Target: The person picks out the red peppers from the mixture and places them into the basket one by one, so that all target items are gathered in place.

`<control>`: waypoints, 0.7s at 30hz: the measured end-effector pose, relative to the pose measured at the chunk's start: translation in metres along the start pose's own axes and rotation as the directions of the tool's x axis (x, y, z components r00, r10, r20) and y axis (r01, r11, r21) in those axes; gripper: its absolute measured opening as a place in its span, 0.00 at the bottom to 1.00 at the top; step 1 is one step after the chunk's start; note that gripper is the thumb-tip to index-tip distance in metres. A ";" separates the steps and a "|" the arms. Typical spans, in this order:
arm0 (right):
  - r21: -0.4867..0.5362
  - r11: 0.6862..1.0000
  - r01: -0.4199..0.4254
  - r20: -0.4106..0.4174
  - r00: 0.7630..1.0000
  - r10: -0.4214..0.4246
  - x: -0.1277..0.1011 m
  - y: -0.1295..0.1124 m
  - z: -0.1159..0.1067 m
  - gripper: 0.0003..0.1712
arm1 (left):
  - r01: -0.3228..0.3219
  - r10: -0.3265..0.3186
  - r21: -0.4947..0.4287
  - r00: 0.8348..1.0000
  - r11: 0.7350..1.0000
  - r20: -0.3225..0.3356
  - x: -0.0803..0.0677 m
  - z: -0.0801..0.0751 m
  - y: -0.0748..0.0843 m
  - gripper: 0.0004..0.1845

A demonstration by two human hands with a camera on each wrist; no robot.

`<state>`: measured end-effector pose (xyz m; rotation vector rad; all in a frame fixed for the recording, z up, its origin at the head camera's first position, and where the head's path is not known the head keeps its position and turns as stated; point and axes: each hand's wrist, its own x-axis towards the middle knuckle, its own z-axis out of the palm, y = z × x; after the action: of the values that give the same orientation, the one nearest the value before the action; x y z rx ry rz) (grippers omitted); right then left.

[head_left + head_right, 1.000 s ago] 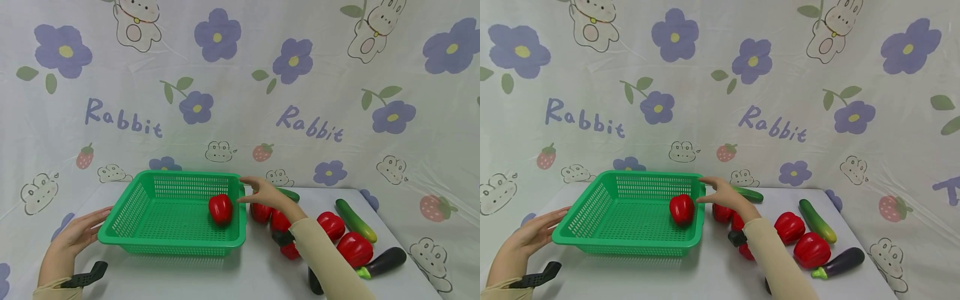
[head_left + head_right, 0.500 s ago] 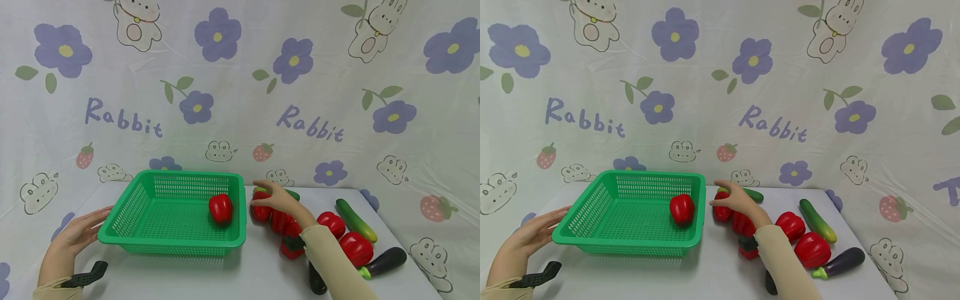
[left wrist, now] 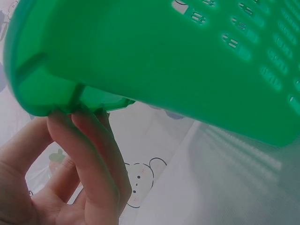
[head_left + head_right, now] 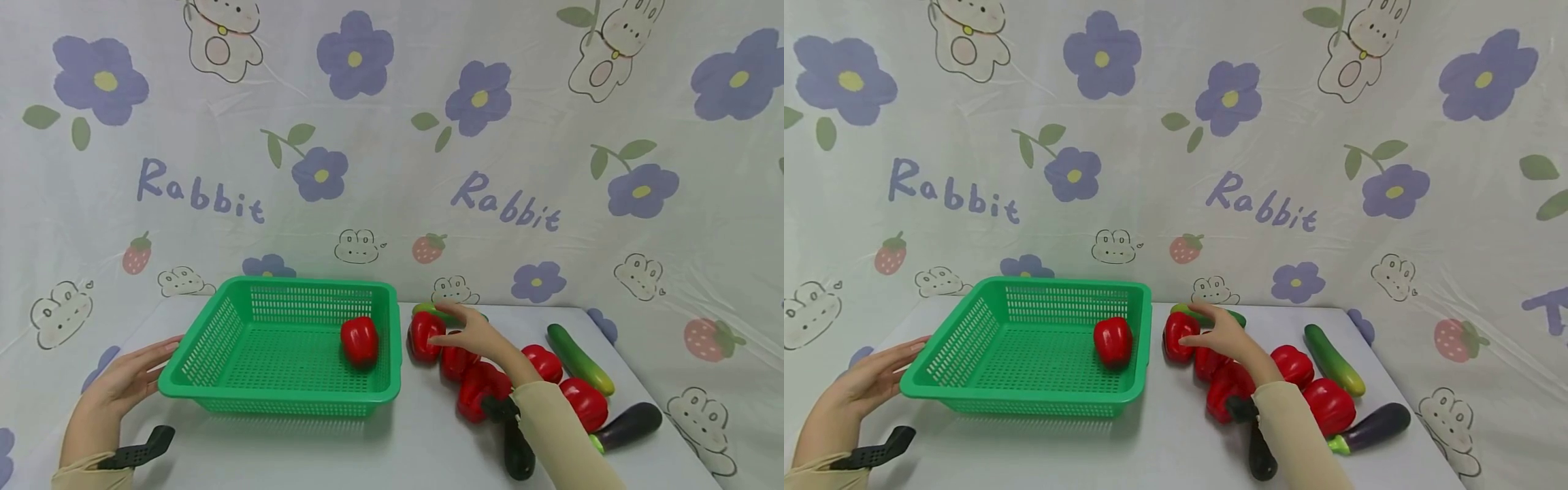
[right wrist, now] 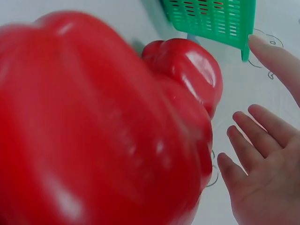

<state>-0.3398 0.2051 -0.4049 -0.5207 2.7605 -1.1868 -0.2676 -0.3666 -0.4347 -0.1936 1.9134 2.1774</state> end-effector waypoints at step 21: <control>-0.015 0.992 -0.125 -0.016 0.992 0.125 -0.027 0.026 -0.005 0.48 | -0.032 0.034 -0.033 0.998 0.999 0.046 0.000 0.000 -0.002 0.11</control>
<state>-0.3230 0.2347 -0.4214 -0.3354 2.7708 -1.1458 -0.2666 -0.3665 -0.4370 -0.1166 1.8703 2.2149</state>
